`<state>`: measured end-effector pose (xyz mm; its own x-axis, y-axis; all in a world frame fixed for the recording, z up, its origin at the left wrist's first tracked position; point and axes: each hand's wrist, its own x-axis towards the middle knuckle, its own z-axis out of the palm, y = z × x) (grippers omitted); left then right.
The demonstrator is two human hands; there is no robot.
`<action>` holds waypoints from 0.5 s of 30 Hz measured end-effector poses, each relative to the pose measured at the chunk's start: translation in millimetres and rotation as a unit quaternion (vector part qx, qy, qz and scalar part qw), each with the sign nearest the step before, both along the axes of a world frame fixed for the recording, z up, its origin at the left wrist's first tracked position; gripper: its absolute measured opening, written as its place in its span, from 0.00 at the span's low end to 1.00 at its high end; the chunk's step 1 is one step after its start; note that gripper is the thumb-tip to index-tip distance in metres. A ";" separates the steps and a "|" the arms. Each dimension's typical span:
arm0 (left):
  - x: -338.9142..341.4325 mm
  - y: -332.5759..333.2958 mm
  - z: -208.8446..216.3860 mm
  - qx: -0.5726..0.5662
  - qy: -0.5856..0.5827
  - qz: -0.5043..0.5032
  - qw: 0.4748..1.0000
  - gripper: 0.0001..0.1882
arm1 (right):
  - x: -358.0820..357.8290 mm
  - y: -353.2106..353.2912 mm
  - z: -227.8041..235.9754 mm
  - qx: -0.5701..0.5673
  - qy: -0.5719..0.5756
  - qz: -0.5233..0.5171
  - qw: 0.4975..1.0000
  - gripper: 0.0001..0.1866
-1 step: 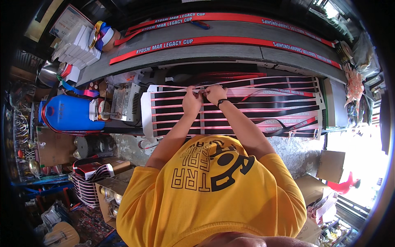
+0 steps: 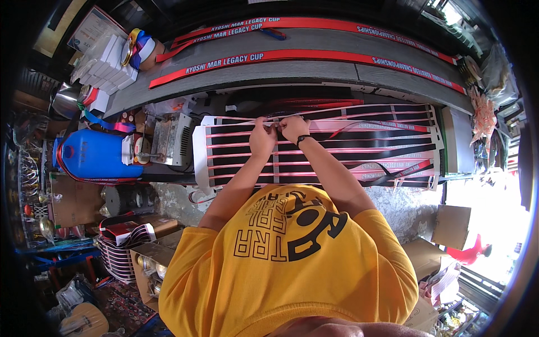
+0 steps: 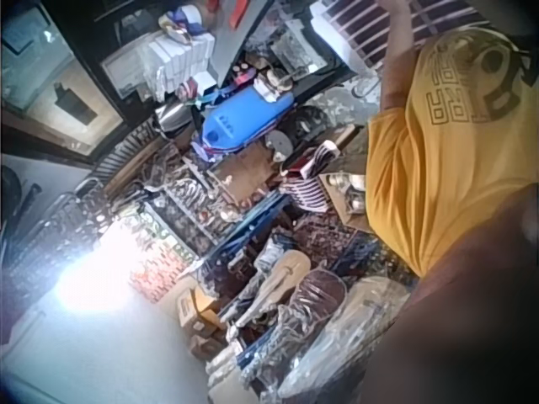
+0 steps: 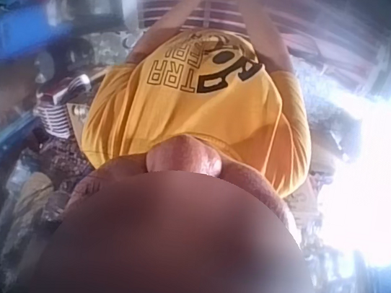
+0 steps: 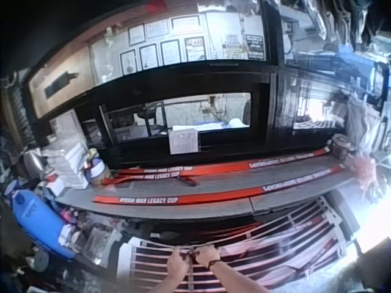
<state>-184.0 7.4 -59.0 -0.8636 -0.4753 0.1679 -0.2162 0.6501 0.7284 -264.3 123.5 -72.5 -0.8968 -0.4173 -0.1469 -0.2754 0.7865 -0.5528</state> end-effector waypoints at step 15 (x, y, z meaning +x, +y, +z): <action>1.3 -1.5 -25.2 0.056 0.099 -0.047 0.992 0.17 | -3.7 -1.7 -2.8 -0.021 -0.016 -0.006 1.000 0.10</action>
<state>-182.7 5.9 -84.2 -0.8604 -0.4187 0.2904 -0.0026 0.5735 0.8192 -268.0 121.8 -75.3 -0.8975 -0.4121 -0.1571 -0.2474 0.7653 -0.5943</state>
